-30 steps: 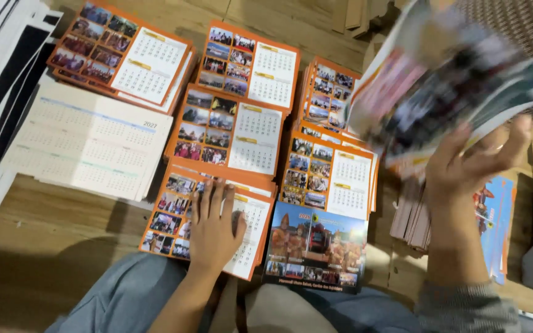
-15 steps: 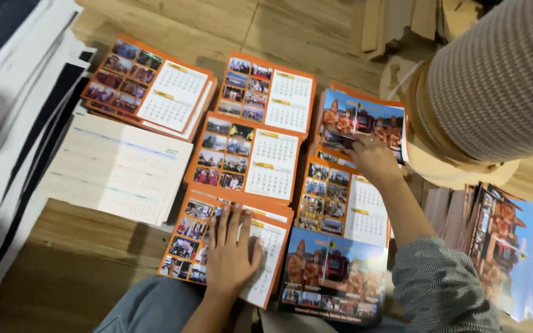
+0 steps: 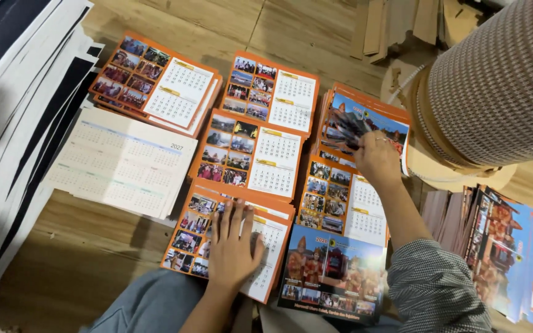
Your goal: Sorting and organizing printed calendars into multiple stacks on the floor.
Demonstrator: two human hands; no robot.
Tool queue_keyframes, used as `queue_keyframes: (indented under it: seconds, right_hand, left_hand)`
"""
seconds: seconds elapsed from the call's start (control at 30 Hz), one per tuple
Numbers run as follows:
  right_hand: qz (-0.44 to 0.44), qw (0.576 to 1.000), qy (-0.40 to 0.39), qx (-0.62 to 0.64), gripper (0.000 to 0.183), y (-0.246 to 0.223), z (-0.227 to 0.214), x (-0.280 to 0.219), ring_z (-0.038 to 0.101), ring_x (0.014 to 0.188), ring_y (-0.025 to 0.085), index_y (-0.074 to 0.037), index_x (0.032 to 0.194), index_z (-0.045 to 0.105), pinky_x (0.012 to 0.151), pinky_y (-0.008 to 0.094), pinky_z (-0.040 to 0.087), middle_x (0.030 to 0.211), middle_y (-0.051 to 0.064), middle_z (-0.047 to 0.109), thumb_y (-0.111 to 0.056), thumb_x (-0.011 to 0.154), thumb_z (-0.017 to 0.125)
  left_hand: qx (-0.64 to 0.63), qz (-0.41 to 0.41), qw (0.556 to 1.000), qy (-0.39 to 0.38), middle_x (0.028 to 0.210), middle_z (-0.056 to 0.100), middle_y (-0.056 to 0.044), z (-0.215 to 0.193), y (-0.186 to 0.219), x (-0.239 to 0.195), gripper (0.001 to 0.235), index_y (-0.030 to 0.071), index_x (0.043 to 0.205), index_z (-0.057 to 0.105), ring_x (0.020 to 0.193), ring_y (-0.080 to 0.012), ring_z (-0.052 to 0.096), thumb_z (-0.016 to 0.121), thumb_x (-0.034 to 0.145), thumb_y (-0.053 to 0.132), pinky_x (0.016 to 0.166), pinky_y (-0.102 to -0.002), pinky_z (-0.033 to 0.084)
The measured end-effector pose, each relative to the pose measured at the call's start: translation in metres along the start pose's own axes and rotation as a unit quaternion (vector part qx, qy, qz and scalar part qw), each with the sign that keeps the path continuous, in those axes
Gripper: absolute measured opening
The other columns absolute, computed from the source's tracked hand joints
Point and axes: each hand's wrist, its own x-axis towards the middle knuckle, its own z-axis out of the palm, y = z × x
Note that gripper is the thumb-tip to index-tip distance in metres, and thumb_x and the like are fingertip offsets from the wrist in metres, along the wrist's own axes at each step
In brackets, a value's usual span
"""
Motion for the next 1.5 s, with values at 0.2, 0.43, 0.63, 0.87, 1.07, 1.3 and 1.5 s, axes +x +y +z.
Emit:
queue_keyframes:
  seconds: [0.2,0.43,0.63,0.87,1.07,1.3,1.5]
  right_hand:
    - [0.079,0.99,0.106,0.05,0.009,0.001,-0.052,0.006,0.056,0.064,0.033,-0.01,0.097,0.051,0.049,0.045,0.042,0.083,0.012,0.055,-0.013,0.088,0.051]
    - [-0.154,0.951,0.267,-0.003,0.029,-0.133,-0.131,-0.032,0.059,0.077,0.033,-0.003,0.116,0.049,0.055,0.037,0.044,0.092,0.018,0.06,0.002,0.087,0.048]
    - [-0.181,0.98,-0.069,0.041,0.029,-0.233,-0.097,-0.129,0.046,0.034,0.014,-0.005,0.113,0.046,0.028,0.034,0.036,0.055,0.0,0.05,-0.007,0.086,0.038]
    - [-0.208,0.964,-0.14,0.085,0.04,-0.269,-0.081,-0.158,0.045,0.115,0.029,0.0,0.092,0.063,0.076,0.039,0.05,0.12,0.015,0.049,-0.037,0.078,0.063]
    - [-0.248,0.946,-0.147,0.15,0.014,-0.246,-0.097,-0.137,0.057,0.081,0.027,-0.008,0.088,0.064,0.053,0.035,0.053,0.11,0.009,0.055,-0.008,0.075,0.057]
    - [0.035,0.966,-0.214,0.14,0.01,-0.182,-0.13,-0.092,0.056,0.056,0.025,-0.018,0.087,0.05,0.048,0.04,0.044,0.068,0.002,0.059,-0.026,0.081,0.054]
    - [-0.068,0.946,0.3,0.098,0.017,-0.106,-0.141,-0.017,0.056,0.057,0.024,-0.012,0.088,0.065,0.062,0.03,0.045,0.068,0.002,0.056,-0.008,0.072,0.07]
  left_hand:
    - [-0.014,0.004,0.999,0.028,0.14,0.031,-0.014,-0.009,0.004,0.002,0.054,0.006,0.131,0.039,0.133,-0.0295,0.02,0.041,0.084,0.034,0.108,-0.048,0.015]
    - [-0.055,-0.014,0.99,0.13,0.129,0.046,-0.013,-0.002,0.004,-0.002,0.047,0.007,0.121,0.05,0.126,-0.0294,0.036,0.045,0.078,0.027,0.106,-0.046,0.02]
    - [-0.698,-0.272,0.615,0.247,0.14,0.033,-0.013,0.036,-0.021,-0.007,0.056,0.003,0.129,0.039,0.131,-0.0219,0.029,0.035,0.088,0.04,0.105,-0.035,0.024]
    - [-0.756,-0.315,0.472,0.327,0.12,0.051,-0.019,-0.022,-0.053,-0.007,0.06,0.01,0.125,0.041,0.116,-0.0324,0.047,0.035,0.083,0.051,0.094,-0.054,0.044]
    - [-0.611,-0.395,0.52,0.447,0.102,0.061,-0.017,-0.045,-0.07,-0.001,0.058,0.002,0.109,0.051,0.096,-0.0265,0.06,0.026,0.087,0.049,0.084,-0.036,0.05]
    - [-0.569,-0.378,0.53,0.502,0.092,0.062,-0.014,-0.047,-0.081,0.008,0.053,0.001,0.103,0.053,0.089,-0.023,0.061,0.027,0.09,0.045,0.079,-0.032,0.051]
    - [-0.517,-0.26,0.698,0.423,0.083,0.057,-0.007,-0.024,-0.062,0.027,0.028,0.009,0.09,0.059,0.081,-0.0196,0.057,0.037,0.094,0.025,0.076,-0.03,0.044]
